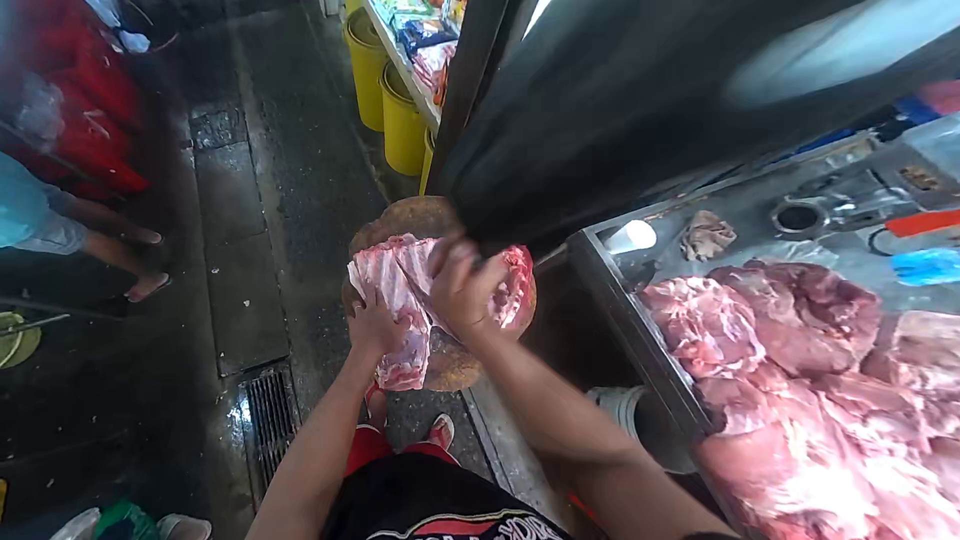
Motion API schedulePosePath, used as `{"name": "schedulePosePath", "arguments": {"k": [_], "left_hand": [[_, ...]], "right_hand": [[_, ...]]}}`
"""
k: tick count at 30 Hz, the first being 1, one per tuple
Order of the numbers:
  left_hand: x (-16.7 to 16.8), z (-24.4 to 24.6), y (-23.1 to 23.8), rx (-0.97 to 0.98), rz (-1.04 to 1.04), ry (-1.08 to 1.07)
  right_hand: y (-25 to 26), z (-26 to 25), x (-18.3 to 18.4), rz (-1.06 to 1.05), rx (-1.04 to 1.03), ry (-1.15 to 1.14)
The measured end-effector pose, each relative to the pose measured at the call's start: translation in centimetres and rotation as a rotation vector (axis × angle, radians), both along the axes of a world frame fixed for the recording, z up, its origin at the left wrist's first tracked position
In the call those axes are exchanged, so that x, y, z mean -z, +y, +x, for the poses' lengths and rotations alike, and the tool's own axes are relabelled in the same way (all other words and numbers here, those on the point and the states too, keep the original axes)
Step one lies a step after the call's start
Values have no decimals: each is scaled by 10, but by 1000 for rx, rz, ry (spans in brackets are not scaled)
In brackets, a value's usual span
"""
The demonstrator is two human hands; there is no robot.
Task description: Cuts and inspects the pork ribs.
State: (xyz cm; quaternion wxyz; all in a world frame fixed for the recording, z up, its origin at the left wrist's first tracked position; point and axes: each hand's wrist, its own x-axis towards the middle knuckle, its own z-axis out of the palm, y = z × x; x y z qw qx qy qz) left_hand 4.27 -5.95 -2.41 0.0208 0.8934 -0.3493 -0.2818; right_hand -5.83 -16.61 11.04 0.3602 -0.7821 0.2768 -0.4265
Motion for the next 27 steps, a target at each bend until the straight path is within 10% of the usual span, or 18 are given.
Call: {"name": "schedulePosePath", "arguments": {"k": [3, 5, 15, 27], "left_hand": [[-1, -6, 4, -29, -7, 1], [-5, 4, 2, -53, -34, -29], [-14, 63, -26, -342, -348, 55], [16, 84, -58, -559, -231, 65]], "right_hand": [[7, -9, 117, 434, -40, 975], [-3, 8, 122, 515, -102, 1178], [-14, 4, 103, 576, -133, 1233], [-8, -15, 106, 564, -145, 1296]]}}
